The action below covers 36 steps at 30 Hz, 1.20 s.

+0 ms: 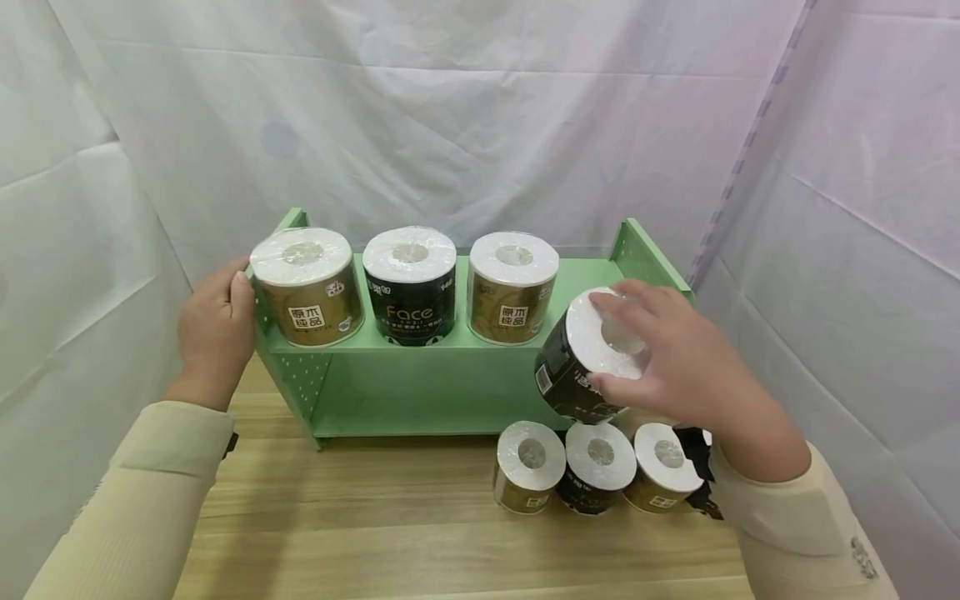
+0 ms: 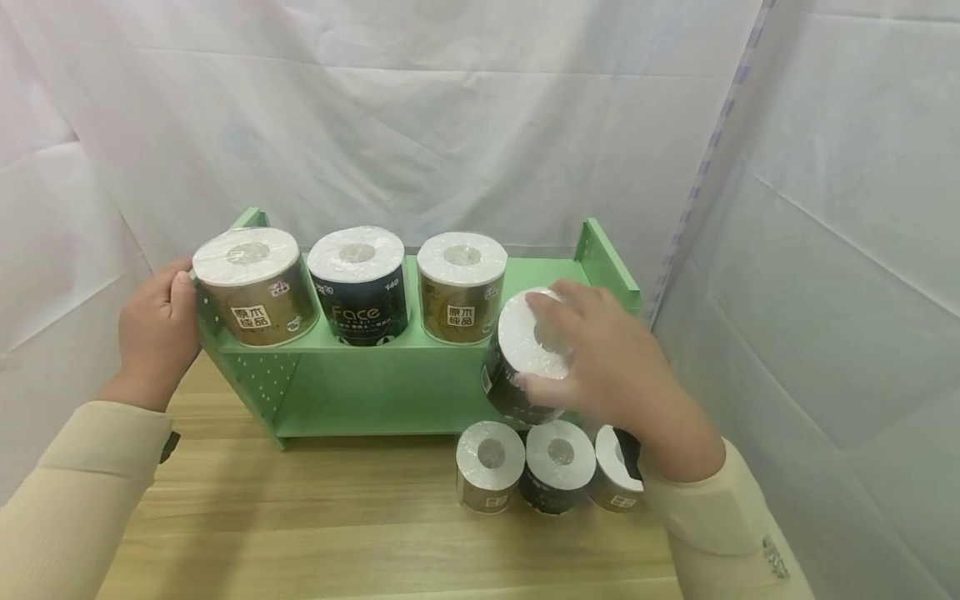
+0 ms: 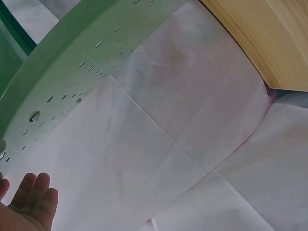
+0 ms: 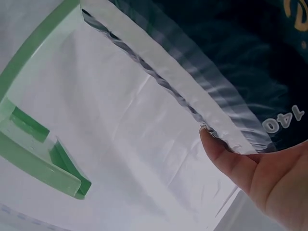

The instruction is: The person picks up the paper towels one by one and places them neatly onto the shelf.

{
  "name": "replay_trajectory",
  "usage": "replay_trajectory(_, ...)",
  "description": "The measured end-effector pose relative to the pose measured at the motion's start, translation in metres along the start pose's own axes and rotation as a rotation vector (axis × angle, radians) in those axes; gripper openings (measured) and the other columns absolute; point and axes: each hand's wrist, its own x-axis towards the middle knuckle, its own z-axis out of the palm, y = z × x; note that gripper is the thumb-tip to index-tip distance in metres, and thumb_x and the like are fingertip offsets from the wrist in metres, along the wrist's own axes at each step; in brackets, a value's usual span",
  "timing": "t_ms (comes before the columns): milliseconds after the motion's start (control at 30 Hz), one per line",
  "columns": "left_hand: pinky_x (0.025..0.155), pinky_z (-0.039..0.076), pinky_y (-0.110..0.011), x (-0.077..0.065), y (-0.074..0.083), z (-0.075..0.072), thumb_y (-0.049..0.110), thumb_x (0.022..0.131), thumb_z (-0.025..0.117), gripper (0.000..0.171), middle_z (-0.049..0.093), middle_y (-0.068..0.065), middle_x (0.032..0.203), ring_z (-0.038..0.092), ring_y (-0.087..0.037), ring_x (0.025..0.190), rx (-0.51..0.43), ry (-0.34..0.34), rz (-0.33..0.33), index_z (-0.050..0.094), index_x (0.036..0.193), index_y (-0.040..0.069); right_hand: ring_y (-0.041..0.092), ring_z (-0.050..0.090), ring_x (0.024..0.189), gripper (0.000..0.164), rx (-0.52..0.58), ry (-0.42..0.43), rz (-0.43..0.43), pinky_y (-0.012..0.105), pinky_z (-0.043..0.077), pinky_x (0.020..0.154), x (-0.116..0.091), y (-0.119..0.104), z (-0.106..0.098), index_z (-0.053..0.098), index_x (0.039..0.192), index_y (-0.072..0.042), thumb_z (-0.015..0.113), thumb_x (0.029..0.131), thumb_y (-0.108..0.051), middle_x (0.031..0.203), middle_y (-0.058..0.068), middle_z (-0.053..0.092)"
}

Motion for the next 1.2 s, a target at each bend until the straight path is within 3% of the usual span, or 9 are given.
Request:
replay_trajectory(400, 0.089, 0.039, -0.06, 0.0, 0.001, 0.0, 0.026, 0.1, 0.027, 0.048, 0.061, -0.022, 0.118, 0.055, -0.04, 0.105, 0.007, 0.006, 0.012, 0.06, 0.128, 0.005, 0.043, 0.046, 0.115, 0.075, -0.034, -0.074, 0.104, 0.059, 0.047, 0.075, 0.013, 0.012, -0.007, 0.049, 0.14, -0.01, 0.073, 0.076, -0.04, 0.14, 0.019, 0.044)
replay_trajectory(767, 0.072, 0.035, -0.05, -0.001, 0.001, 0.001, 0.026, 0.1, 0.027, 0.041, 0.058, -0.02, 0.095, 0.048, -0.033, 0.085, 0.019, 0.019, 0.039, 0.06, 0.105, 0.002, 0.044, 0.042, 0.119, 0.074, -0.018, -0.092, 0.159, 0.061, 0.043, 0.08, 0.03, 0.026, -0.01, 0.047, 0.142, -0.01, 0.071, 0.079, -0.039, 0.141, 0.018, 0.043)
replay_trajectory(967, 0.083, 0.039, -0.057, -0.001, 0.0, 0.001, 0.026, 0.1, 0.028, 0.045, 0.061, -0.021, 0.107, 0.052, -0.036, 0.093, 0.001, 0.018, 0.025, 0.062, 0.118, 0.003, 0.045, 0.039, 0.122, 0.074, -0.01, -0.114, 0.202, 0.063, 0.042, 0.08, 0.038, 0.035, -0.008, 0.045, 0.143, -0.012, 0.07, 0.08, -0.04, 0.146, 0.016, 0.039)
replay_trajectory(1200, 0.083, 0.04, -0.057, -0.002, 0.0, 0.001, 0.027, 0.1, 0.029, 0.044, 0.062, -0.021, 0.109, 0.053, -0.038, 0.096, -0.006, 0.032, 0.02, 0.063, 0.119, 0.004, 0.047, 0.036, 0.126, 0.073, -0.022, -0.145, 0.218, 0.066, 0.04, 0.084, 0.046, 0.045, -0.004, 0.043, 0.145, -0.013, 0.067, 0.082, -0.042, 0.149, 0.017, 0.035)
